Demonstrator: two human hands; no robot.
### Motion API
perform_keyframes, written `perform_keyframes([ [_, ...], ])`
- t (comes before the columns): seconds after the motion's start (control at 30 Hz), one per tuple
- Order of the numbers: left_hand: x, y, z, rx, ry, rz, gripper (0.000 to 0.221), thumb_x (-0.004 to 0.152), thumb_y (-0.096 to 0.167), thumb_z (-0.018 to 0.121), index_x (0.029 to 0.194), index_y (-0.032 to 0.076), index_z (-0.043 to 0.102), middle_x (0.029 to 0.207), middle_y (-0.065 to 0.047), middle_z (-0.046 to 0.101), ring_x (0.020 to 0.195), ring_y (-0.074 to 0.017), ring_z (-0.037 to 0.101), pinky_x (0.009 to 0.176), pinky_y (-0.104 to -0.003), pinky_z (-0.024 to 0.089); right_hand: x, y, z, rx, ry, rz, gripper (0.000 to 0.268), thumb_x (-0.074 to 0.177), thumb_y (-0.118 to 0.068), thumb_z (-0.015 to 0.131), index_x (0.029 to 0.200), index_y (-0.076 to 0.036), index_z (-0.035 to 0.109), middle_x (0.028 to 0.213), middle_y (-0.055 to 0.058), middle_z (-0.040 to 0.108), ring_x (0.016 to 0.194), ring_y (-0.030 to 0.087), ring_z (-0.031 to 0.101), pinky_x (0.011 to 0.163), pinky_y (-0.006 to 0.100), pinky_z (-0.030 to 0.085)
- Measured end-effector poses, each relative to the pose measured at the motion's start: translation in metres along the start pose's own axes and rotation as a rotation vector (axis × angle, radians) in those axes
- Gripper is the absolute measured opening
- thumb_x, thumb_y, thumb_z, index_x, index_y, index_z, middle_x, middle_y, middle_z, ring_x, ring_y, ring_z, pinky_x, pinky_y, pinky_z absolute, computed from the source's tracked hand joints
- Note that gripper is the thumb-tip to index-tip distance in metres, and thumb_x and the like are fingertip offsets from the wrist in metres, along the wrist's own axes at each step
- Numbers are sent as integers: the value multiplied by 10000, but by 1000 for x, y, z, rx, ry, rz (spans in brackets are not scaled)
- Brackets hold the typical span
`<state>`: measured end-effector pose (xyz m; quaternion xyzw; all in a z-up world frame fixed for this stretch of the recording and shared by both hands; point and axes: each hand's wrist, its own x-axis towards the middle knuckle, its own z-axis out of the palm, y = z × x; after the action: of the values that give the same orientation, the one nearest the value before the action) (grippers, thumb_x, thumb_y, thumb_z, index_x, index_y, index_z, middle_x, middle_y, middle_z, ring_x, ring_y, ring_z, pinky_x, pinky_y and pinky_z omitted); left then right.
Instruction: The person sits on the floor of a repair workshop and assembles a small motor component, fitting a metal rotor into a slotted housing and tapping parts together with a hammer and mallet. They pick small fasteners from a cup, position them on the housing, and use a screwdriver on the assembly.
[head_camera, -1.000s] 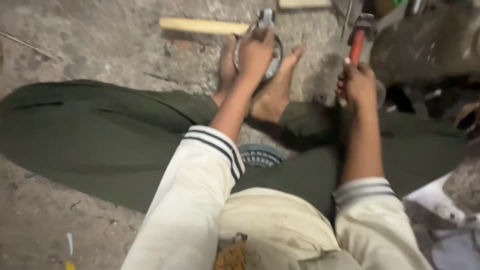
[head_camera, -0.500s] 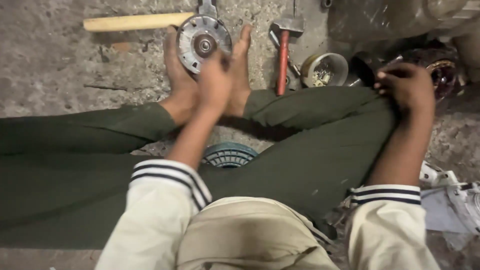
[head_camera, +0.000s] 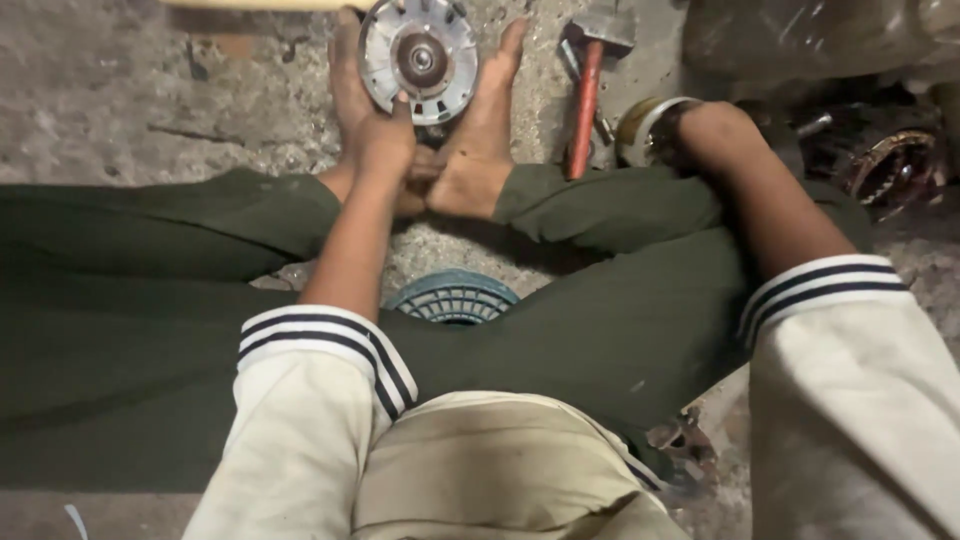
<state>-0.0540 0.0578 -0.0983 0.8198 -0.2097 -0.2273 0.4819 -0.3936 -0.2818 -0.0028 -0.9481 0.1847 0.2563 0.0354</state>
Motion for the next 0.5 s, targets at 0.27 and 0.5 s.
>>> perform_keyframes([
  [0.27, -2, -27, 35, -495, -81, -798, 370, 986, 233, 545, 1066, -119, 621, 811, -297, 732, 660, -448, 785, 531, -490, 620, 21, -17, 0, -17, -31, 6, 235, 906, -209, 723, 1109, -102, 770, 1044, 190, 739, 955, 381, 709, 819, 471, 567],
  [0.5, -4, 2, -4, -70, -265, -551, 341, 957, 308, 618, 979, -19, 710, 877, -284, 743, 791, -440, 748, 681, -520, 612, 35, -39, -5, 4, -2, 25, 227, 896, -210, 727, 1084, -90, 769, 1040, 199, 737, 953, 385, 710, 819, 473, 569],
])
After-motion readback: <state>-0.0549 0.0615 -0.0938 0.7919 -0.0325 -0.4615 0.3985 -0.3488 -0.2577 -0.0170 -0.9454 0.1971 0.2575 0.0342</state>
